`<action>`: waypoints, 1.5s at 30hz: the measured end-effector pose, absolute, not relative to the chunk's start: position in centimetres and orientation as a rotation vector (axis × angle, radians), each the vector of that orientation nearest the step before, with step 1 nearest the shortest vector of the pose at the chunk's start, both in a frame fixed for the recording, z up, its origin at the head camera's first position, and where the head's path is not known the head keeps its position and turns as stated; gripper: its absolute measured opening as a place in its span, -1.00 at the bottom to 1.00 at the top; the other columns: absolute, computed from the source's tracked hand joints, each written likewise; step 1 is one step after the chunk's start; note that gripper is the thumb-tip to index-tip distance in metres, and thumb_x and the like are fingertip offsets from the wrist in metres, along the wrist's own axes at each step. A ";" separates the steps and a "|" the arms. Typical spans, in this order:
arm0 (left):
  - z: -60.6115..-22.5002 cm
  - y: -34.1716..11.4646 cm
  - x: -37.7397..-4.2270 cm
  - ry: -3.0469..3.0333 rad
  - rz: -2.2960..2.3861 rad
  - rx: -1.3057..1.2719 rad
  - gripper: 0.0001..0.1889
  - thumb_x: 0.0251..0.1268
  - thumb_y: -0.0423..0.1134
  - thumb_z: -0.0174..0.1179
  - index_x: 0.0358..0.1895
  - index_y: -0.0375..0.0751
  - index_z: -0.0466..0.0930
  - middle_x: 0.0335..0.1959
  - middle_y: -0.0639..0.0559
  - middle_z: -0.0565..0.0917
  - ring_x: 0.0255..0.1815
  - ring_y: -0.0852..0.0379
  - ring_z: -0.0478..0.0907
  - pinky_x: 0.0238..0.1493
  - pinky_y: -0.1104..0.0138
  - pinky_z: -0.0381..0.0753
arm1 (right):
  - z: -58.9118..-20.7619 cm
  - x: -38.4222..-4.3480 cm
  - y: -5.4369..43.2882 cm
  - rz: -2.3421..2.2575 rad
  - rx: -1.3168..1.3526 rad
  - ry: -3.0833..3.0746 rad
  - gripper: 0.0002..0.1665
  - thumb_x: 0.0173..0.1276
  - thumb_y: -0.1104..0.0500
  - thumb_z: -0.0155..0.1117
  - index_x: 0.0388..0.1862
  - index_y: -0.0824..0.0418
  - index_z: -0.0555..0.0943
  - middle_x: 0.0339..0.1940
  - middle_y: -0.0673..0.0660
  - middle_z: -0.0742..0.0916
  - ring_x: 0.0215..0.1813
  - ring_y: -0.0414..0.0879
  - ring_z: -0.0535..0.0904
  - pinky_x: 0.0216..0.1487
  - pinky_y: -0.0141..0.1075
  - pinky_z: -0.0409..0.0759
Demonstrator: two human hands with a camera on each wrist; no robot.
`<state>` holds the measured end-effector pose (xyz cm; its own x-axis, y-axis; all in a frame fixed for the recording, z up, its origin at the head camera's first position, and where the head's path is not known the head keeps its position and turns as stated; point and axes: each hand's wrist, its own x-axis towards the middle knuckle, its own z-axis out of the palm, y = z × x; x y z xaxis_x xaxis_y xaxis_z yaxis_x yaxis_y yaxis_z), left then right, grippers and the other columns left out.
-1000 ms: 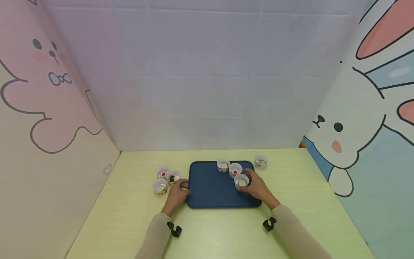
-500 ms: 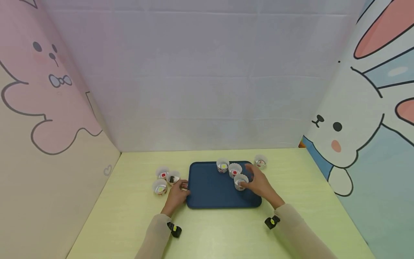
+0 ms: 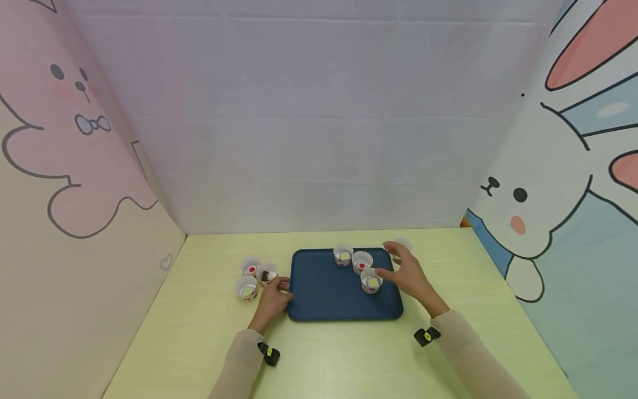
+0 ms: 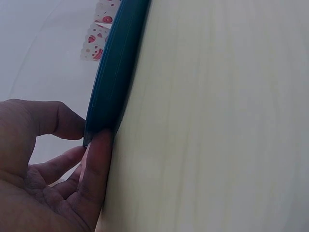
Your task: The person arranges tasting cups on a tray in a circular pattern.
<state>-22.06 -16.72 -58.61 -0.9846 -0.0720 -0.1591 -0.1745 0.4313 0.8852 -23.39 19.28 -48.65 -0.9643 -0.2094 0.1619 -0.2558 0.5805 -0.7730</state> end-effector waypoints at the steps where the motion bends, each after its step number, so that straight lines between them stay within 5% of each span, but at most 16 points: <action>1: -58.6 -16.7 -22.1 2.577 1.611 -0.221 -0.52 0.15 -0.40 0.20 0.20 -0.26 0.51 -0.13 -0.13 0.58 -0.42 0.13 0.50 -0.47 0.31 0.54 | -48.5 -23.4 19.4 1.368 0.404 -2.735 -0.10 0.21 0.16 0.45 0.45 0.33 0.25 0.42 0.36 0.41 0.44 0.29 0.32 0.37 0.12 0.39; 18: -59.0 -16.8 -22.1 2.582 1.633 -0.221 -0.53 0.11 -0.40 0.21 0.18 -0.28 0.51 -0.14 -0.13 0.57 -0.42 0.14 0.51 -0.49 0.31 0.54 | -47.1 -24.0 21.6 1.463 0.262 -2.641 -0.13 0.27 0.06 0.40 0.47 0.23 0.24 0.44 0.33 0.39 0.42 0.32 0.34 0.30 0.17 0.45; 45: -58.7 -16.6 -21.9 2.597 1.614 -0.234 -0.52 0.10 -0.40 0.22 0.18 -0.27 0.51 -0.12 -0.14 0.59 -0.45 0.15 0.50 -0.46 0.33 0.51 | -48.3 -28.8 25.7 1.607 0.114 -2.596 0.00 0.30 -0.04 0.37 0.55 0.21 0.09 0.55 0.29 0.24 0.54 0.28 0.14 0.48 0.12 0.22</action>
<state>-21.89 -16.60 -58.71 -0.9856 -0.0898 -0.1435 -0.1685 0.4355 0.8843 -28.76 25.69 -48.33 -0.9935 -0.0182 0.1120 -0.1084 0.4449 -0.8890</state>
